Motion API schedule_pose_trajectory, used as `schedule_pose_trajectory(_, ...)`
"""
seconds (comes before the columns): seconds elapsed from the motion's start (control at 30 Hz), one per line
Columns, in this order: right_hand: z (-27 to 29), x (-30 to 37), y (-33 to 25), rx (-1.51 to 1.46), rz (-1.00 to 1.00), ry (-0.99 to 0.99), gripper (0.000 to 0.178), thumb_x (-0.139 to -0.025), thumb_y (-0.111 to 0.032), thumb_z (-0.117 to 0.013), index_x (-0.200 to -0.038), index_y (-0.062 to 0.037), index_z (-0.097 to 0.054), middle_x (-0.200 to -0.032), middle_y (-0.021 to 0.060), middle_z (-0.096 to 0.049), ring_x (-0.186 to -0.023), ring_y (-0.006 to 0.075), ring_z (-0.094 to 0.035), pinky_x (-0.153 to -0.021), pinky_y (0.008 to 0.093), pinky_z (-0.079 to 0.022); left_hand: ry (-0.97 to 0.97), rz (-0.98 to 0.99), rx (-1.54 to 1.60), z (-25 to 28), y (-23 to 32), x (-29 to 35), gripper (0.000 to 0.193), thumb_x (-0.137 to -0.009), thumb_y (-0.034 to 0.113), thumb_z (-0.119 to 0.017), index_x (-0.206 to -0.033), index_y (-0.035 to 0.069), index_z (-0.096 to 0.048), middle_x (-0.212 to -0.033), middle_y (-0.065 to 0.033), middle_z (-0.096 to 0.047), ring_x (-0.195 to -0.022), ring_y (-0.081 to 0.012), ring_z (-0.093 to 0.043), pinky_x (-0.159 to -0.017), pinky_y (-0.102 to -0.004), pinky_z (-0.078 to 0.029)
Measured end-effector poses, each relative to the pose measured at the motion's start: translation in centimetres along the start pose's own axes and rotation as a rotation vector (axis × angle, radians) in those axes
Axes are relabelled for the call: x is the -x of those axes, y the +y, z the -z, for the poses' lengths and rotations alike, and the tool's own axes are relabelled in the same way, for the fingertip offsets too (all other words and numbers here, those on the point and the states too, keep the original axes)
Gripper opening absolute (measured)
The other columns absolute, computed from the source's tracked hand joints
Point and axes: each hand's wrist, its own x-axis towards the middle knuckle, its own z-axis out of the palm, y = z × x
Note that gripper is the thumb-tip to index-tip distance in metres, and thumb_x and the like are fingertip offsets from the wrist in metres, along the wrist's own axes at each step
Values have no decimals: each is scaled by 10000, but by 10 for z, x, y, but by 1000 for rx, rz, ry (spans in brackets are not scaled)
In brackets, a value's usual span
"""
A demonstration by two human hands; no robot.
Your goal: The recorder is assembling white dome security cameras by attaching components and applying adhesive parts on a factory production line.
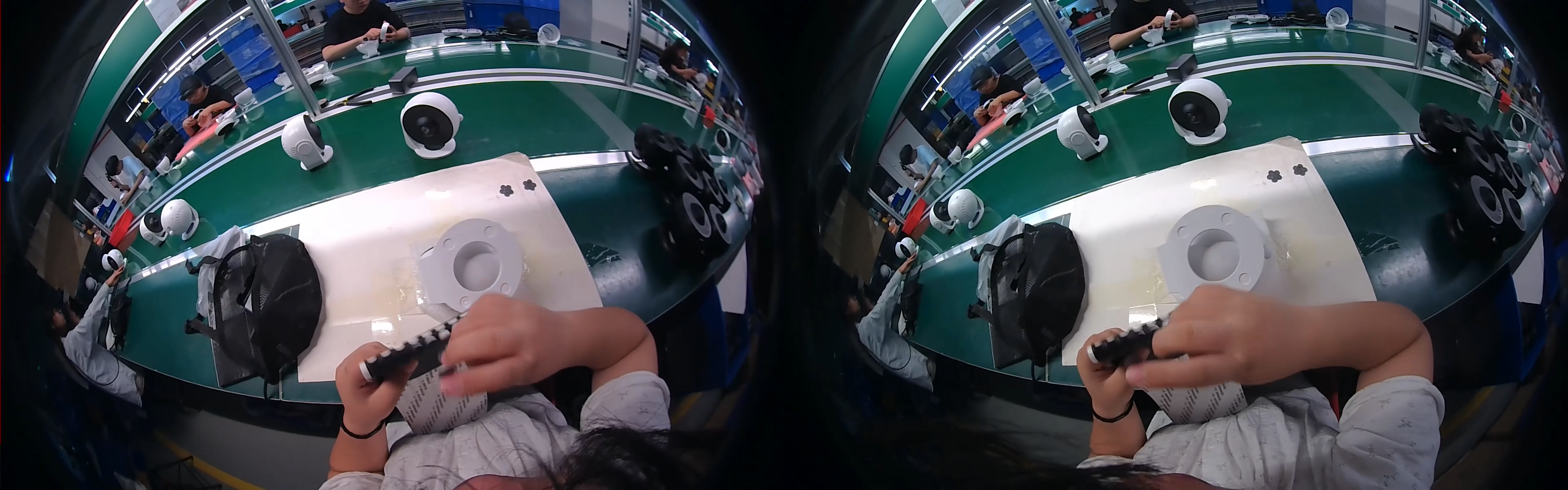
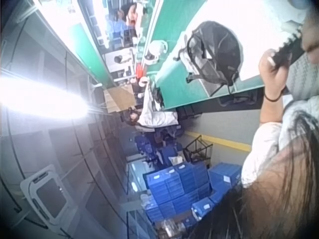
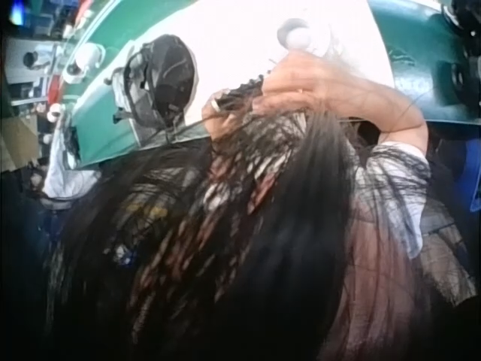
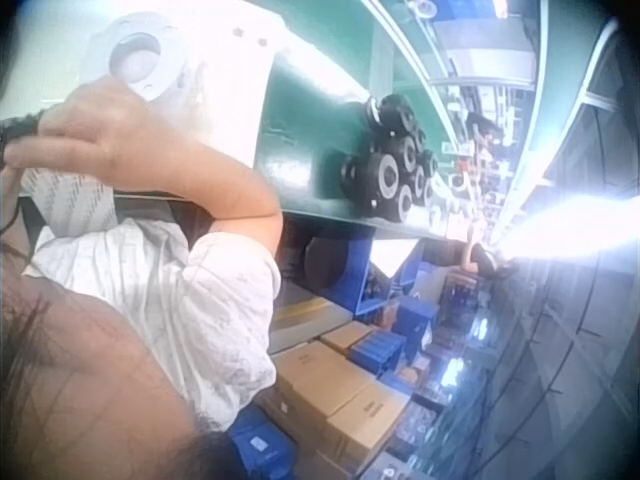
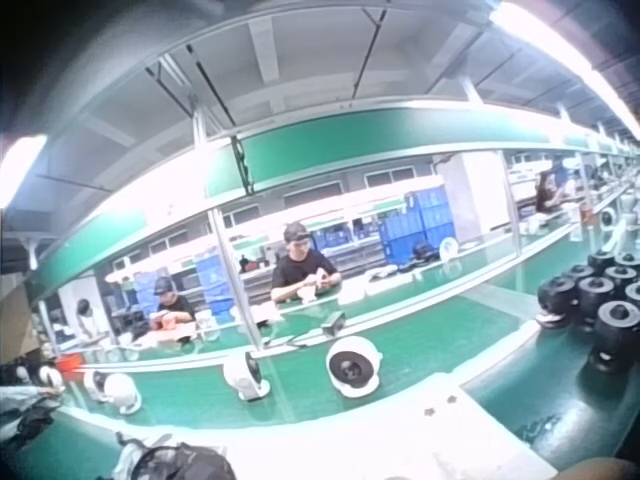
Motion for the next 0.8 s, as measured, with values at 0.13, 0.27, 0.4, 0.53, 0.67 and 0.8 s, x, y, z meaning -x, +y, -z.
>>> schedule_pose_trajectory(0.13, 2, 1, 7, -57, -124, 89, 453, -717, 53, -598, -1138, -89, -511, -938, 75, -538, -747, 203, -547, -605, 305, -426, -67, 29, 41, 6, 0, 0, 105, -643, -74, -656, -694, -23, -580, -636, -72, -561, -545, -145, -511, -501, -244, -376)
schedule_pose_trajectory(0.27, 25, 18, 33, 39, -559, 365, 668, -722, 97, -500, -1318, -148, -321, -989, 58, -513, -782, 125, -508, -666, 253, -406, -461, -75, 53, 10, -5, -9, 219, -609, -72, -675, -807, -10, -607, -721, -94, -597, -634, -194, -563, -559, -271, -428)
schedule_pose_trajectory(0.4, 36, 20, 40, -22, -740, 328, 642, -752, 74, -458, -1329, -166, -310, -1011, 47, -496, -779, 113, -493, -664, 251, -407, -398, -106, -123, -1, -13, -7, 240, -607, -40, -731, -810, 16, -616, -1063, -172, -542, -788, -202, -596, -677, -281, -469)
schedule_pose_trajectory(0.53, 37, 14, 34, 42, -747, 273, 628, -756, 76, -482, -1320, -164, -345, -997, 87, -551, -768, 164, -537, -684, 304, -450, -443, -121, -77, -9, -26, -12, 309, -610, -76, -715, -877, 10, -586, -1307, -218, -370, -928, -258, -602, -756, -329, -499)
schedule_pose_trajectory(0.67, 36, 5, 19, 468, -584, 43, 597, -730, 68, -533, -1276, -151, -434, -954, 127, -594, -788, 261, -570, -693, 356, -470, -439, -112, -47, -15, -30, -14, 304, -615, -71, -697, -894, 2, -602, -1337, -243, -345, -932, -257, -614, -764, -319, -498)
schedule_pose_trajectory(0.8, 33, 5, 14, 498, -551, -50, 607, -734, 42, -555, -1292, -149, -411, -966, 101, -598, -791, 266, -564, -716, 360, -452, -511, -81, -89, -11, -30, -13, 270, -619, -86, -674, -865, 1, -602, -1363, -275, -297, -882, -247, -639, -755, -297, -501)
